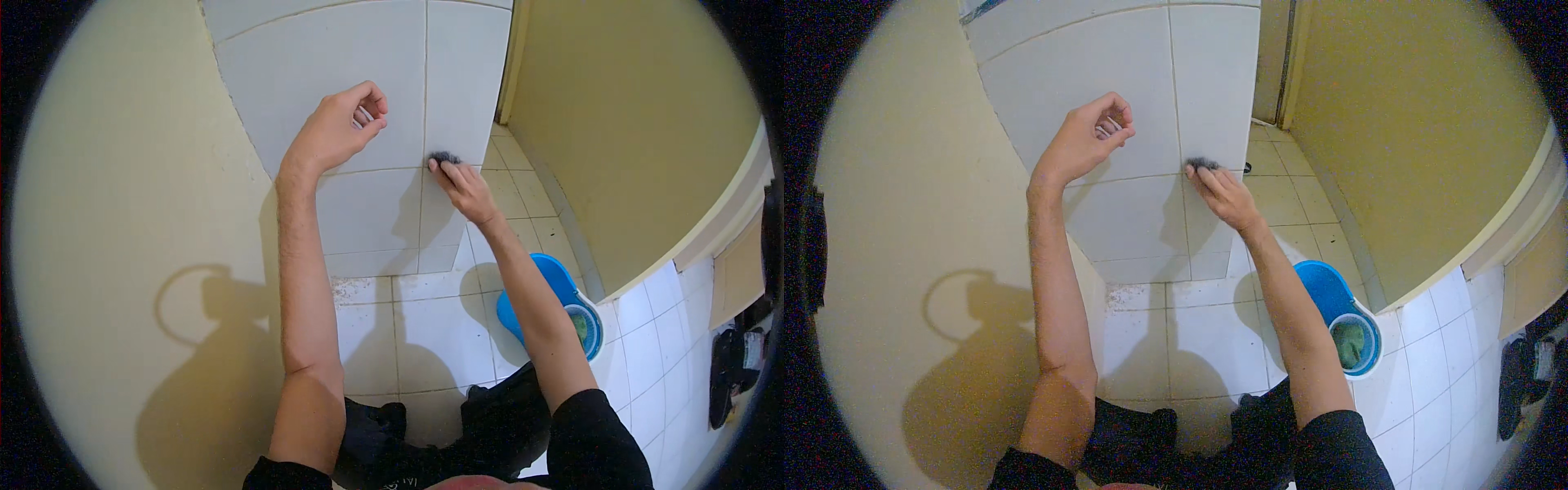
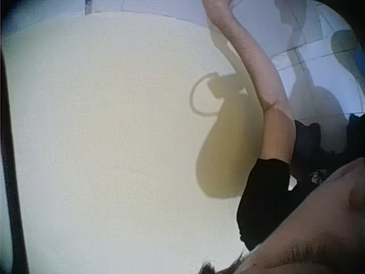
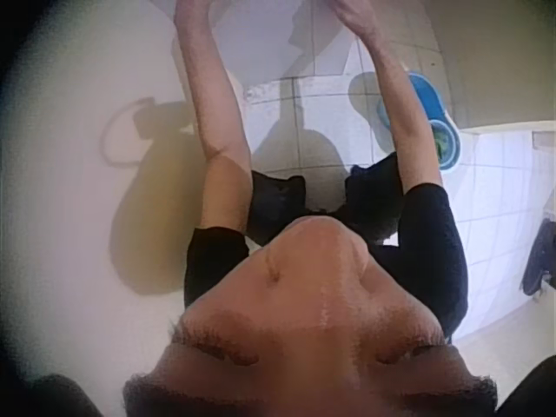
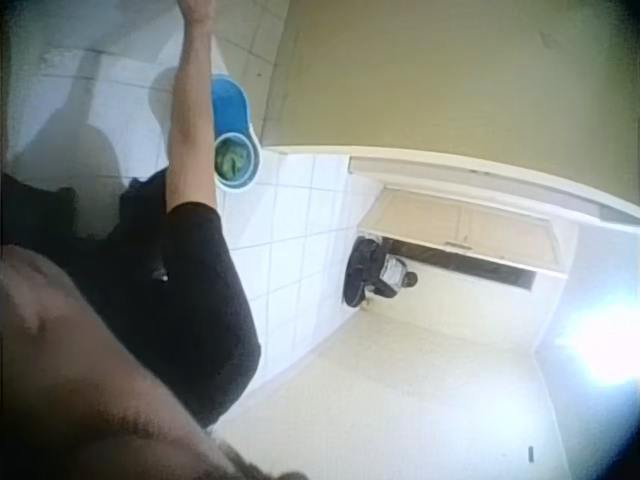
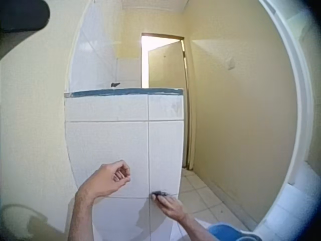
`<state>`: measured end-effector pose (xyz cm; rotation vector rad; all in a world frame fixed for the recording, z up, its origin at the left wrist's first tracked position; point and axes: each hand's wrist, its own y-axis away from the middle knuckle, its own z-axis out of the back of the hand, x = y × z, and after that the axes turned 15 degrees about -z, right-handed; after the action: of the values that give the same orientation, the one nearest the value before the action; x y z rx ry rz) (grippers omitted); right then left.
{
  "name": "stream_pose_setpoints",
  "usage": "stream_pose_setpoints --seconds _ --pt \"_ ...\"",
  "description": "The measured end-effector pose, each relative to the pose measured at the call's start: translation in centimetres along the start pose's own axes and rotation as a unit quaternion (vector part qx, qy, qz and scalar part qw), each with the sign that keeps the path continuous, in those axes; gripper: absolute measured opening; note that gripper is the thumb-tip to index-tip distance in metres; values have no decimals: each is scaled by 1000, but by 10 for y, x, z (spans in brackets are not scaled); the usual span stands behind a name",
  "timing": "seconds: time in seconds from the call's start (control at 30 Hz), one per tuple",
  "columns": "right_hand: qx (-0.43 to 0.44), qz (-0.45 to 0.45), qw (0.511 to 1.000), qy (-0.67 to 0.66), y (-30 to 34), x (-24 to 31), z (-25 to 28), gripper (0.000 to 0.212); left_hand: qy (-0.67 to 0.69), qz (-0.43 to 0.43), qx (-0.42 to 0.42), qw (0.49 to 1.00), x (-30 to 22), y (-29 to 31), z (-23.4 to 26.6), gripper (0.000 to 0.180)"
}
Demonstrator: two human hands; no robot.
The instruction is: The person dips a scrubbing pad into a bucket of water and scrubs the tiled wall with the pad.
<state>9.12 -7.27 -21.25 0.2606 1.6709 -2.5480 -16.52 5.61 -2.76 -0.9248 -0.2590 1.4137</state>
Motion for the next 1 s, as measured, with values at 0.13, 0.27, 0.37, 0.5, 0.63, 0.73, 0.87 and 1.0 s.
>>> stream_pose_setpoints --seconds 0.13,0.27,0.37,0.5,0.63,0.73,0.87,1.0 --pt "-74 -65 995 23 -55 -5 20 49 9 5 -6 1000 -2 2 7 14" --pt "-139 -117 983 15 -65 -4 19 47 19 17 -8 1000 -5 1 6 14" --pt "-51 -71 996 -5 -11 0 -4 50 15 11 0 1000 -3 -2 1 14" --pt "39 -28 998 27 7 -8 -4 56 1 5 3 1000 4 2 0 13" --pt "-98 -92 990 47 -38 -10 17 54 8 9 2 1000 -1 2 5 13" --pt "-78 -52 995 41 -27 -14 13 59 3 14 6 1000 -4 -1 3 13" --pt "27 -9 999 17 17 -2 4 55 4 15 12 1000 1 -2 -2 14" --pt "67 -140 988 -1 -30 -3 19 51 6 22 8 1000 -1 2 5 14"
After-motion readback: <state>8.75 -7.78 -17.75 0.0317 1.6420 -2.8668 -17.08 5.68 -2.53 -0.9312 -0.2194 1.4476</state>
